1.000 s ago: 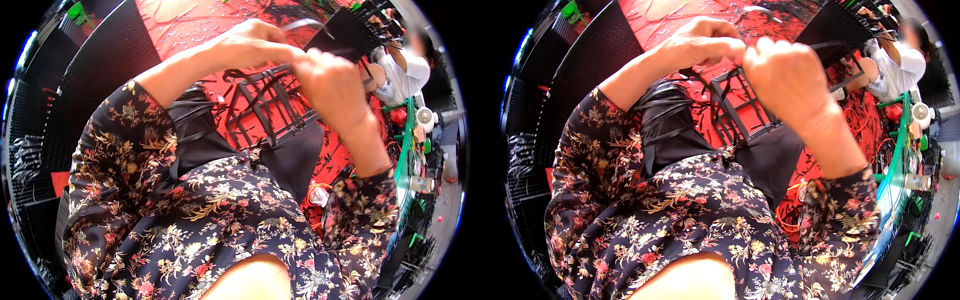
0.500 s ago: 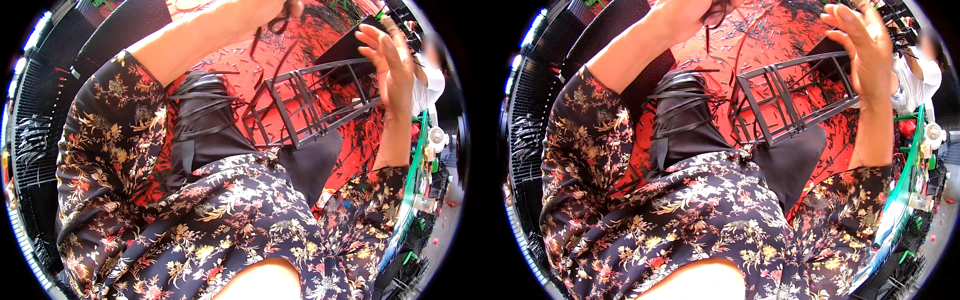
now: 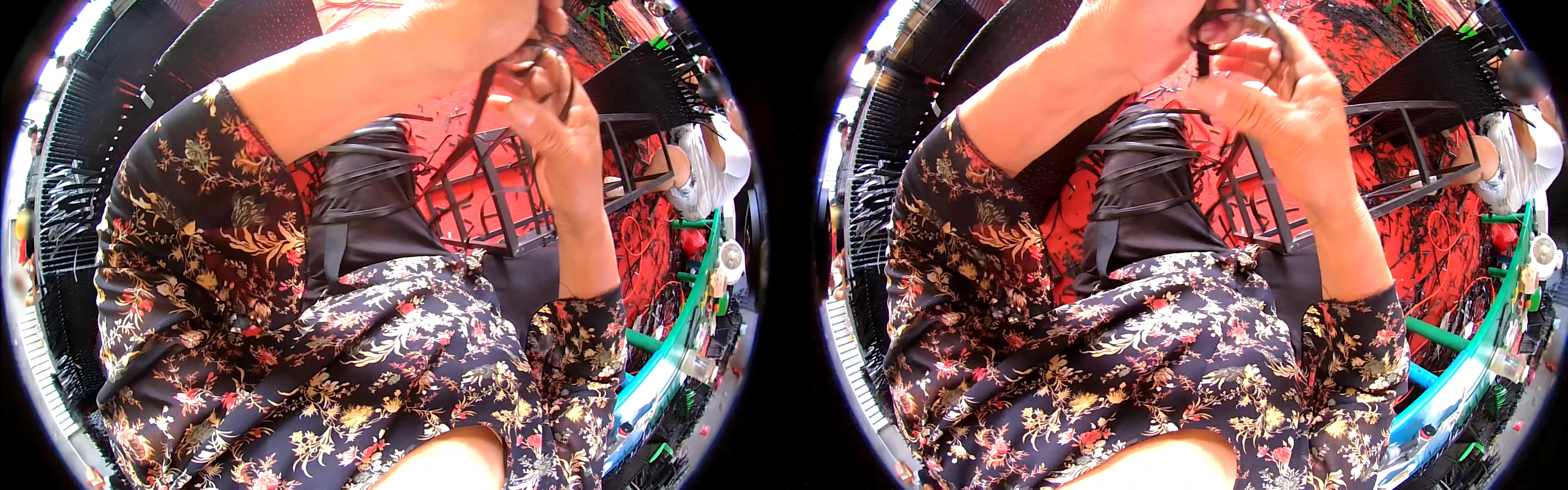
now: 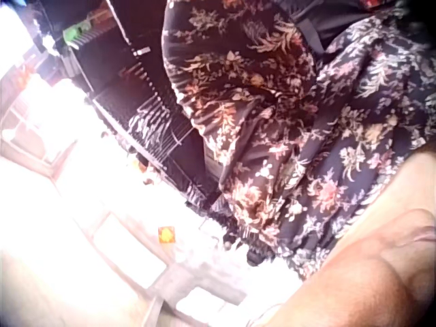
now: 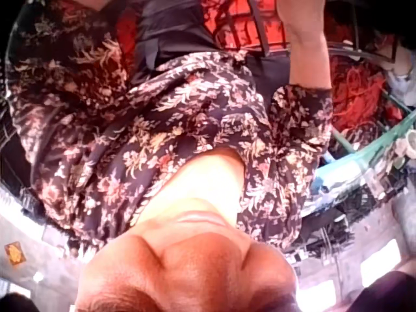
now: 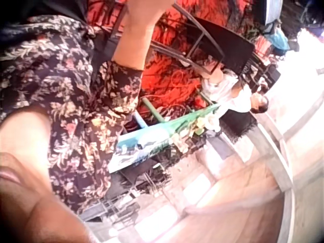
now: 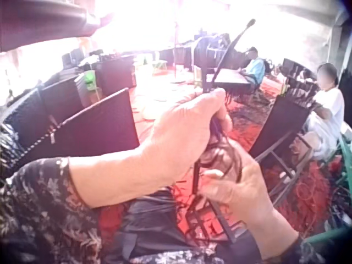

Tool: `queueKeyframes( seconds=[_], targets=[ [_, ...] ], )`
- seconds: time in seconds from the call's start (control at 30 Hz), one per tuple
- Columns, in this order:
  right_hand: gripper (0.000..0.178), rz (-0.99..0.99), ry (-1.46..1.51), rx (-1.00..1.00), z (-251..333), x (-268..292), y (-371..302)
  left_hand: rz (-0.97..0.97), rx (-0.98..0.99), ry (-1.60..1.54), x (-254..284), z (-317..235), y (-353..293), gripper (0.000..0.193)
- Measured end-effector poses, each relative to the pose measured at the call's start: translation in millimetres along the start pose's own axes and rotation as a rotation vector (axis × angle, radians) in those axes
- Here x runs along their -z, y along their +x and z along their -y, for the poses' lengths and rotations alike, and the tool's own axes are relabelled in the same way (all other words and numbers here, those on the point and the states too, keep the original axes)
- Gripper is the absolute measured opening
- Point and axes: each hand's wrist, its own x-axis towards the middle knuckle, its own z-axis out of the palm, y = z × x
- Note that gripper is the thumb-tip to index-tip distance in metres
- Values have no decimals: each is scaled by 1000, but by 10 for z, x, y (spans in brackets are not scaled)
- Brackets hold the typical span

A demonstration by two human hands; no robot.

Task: The person sits on the floor and weaves black plastic strips into a metal chair frame. They use a flat metal tool to push the strips through the frame slots and a hammer to tap them into place. The person repeatedly picks up strips, threads them through the frame, and secures them.

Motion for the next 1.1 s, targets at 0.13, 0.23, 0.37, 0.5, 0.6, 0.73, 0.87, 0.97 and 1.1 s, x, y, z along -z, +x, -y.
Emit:
queueKeyframes(
  seconds=[0.13,0.23,0.37,0.5,0.6,0.73,0.87,0.97,1.1],
  targets=[
    [11,104,253,-126,-26,-50,13,142,53,77,51,-210,32,25],
    [19,-39,382,-308,14,-80,-49,245,125,-80,155,-214,55,26],
    [25,-56,362,-357,93,272,-409,198,-27,125,478,814,-87,43],
    [25,-136,439,-341,-2,470,-877,228,287,498,884,1778,-924,39],
    [24,-199,435,-367,-73,541,-1148,180,585,85,911,2270,-1533,62],
    [22,-300,477,-435,-180,556,-1321,176,563,132,798,2173,-1825,83],
    [22,-230,463,-449,-212,488,-1274,293,306,269,809,1760,-1975,88],
    [21,-237,456,-467,-222,433,-1253,402,219,546,719,1455,-2118,111],
    [21,-231,456,-495,-281,386,-1241,453,243,549,735,1320,-1994,112]
  ],
)
